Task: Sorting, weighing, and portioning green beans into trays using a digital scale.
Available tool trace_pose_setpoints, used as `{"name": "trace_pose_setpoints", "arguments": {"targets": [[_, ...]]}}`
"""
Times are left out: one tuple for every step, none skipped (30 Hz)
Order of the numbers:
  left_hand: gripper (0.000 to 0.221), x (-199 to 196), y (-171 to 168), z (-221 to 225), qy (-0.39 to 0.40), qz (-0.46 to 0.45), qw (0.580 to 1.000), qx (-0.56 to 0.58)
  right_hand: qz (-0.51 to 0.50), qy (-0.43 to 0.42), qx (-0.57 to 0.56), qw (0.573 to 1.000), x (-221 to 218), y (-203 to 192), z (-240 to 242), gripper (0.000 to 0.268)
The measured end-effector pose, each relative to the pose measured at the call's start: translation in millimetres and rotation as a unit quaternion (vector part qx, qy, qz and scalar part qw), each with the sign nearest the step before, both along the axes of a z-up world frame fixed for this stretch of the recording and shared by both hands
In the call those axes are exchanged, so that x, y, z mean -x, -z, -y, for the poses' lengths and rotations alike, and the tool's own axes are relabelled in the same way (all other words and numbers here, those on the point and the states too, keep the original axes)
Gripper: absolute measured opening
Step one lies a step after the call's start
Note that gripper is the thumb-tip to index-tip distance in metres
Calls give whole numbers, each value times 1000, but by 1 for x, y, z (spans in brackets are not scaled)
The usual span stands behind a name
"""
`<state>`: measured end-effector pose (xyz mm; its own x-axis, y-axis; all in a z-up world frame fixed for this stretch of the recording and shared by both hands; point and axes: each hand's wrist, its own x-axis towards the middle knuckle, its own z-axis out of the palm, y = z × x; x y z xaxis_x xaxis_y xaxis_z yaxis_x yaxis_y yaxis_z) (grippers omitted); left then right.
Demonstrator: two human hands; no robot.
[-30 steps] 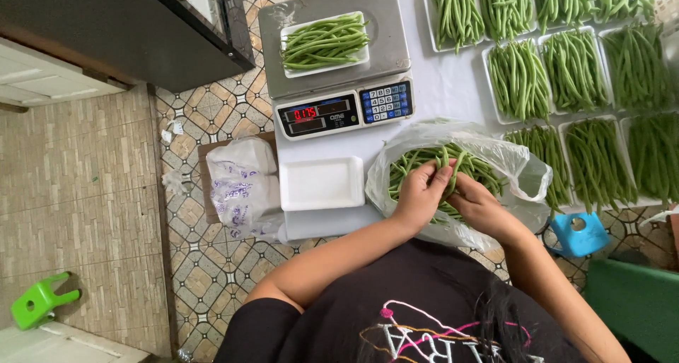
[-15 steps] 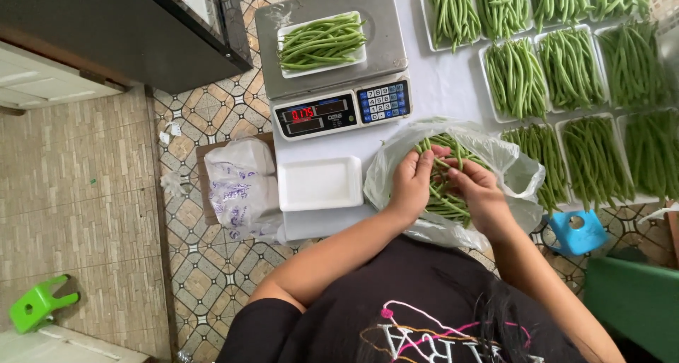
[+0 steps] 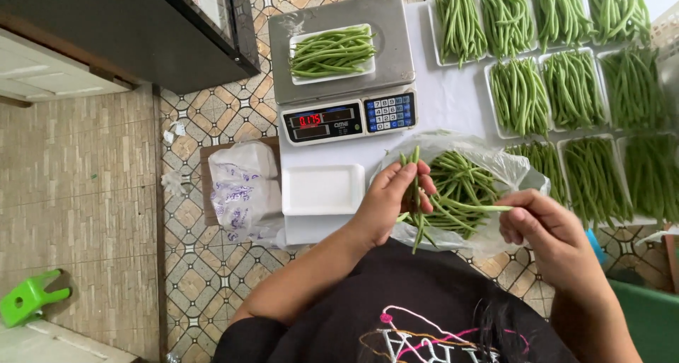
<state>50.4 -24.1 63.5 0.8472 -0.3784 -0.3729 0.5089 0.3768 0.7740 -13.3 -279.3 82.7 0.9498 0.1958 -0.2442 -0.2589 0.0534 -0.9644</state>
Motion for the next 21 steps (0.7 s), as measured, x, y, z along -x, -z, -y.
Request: {"name": "trace_pose_setpoints", "arguments": {"targets": [[26, -1, -6, -1, -1, -2, 1000, 9, 56, 25, 42, 997, -1, -8, -6, 19], [26, -1, -12, -3, -5, -2, 1000, 18, 113, 48, 83, 989, -3, -17, -12, 19], [26, -1, -17, 1, -10, 1, 1000, 19, 117, 43, 83, 989, -9, -14, -19, 19], [26, 0, -21, 5, -9, 8, 999, 35, 127, 19, 126, 984, -15, -12, -26, 15], [27, 1, -26, 9, -8, 15, 999, 51, 138, -5, 169, 976, -21, -10, -33, 12], [27, 1, -26, 11, -15, 18, 998, 52, 141, -12, 169, 975, -25, -13, -42, 12], [26, 0, -25, 14, -43, 38, 995, 84, 123, -11, 160, 979, -28, -16, -50, 17], [25, 0, -25, 15, -70, 57, 989, 115, 104, -10, 150, 983, -30, -19, -59, 22], [25, -1, -24, 15, -76, 59, 989, 116, 106, -16, 150, 983, -32, -19, -61, 22], [24, 0, -22, 15, -88, 64, 987, 118, 98, -10, 129, 987, -33, -18, -63, 24], [23, 0, -20, 14, -99, 69, 985, 119, 90, -4, 108, 990, -34, -17, -65, 25], [23, 1, -21, 13, -104, 68, 985, 120, 89, -8, 108, 990, -35, -18, -66, 25], [24, 2, -22, 12, -111, 67, 983, 131, 90, 2, 115, 989, -36, -20, -67, 22], [25, 1, -23, 11, -118, 69, 980, 142, 92, 14, 122, 988, -38, -21, -69, 20], [25, 1, -23, 9, -122, 70, 980, 141, 93, 10, 122, 988, -39, -21, -71, 20], [25, 1, -24, 8, -124, 74, 980, 137, 87, 15, 121, 989, -40, -22, -73, 20], [26, 1, -25, 8, -126, 78, 980, 132, 81, 21, 121, 989, -41, -23, -75, 20], [26, 1, -26, 7, -128, 78, 980, 133, 82, 18, 121, 989, -42, -19, -76, 20], [27, 0, -26, 6, -130, 86, 979, 130, 73, 25, 107, 991, -42, -16, -76, 17], [28, 0, -27, 5, -132, 93, 979, 128, 63, 33, 92, 993, -43, -13, -77, 15], [28, -1, -27, 5, -134, 93, 978, 128, 63, 31, 92, 993, -43, -14, -76, 15]]}}
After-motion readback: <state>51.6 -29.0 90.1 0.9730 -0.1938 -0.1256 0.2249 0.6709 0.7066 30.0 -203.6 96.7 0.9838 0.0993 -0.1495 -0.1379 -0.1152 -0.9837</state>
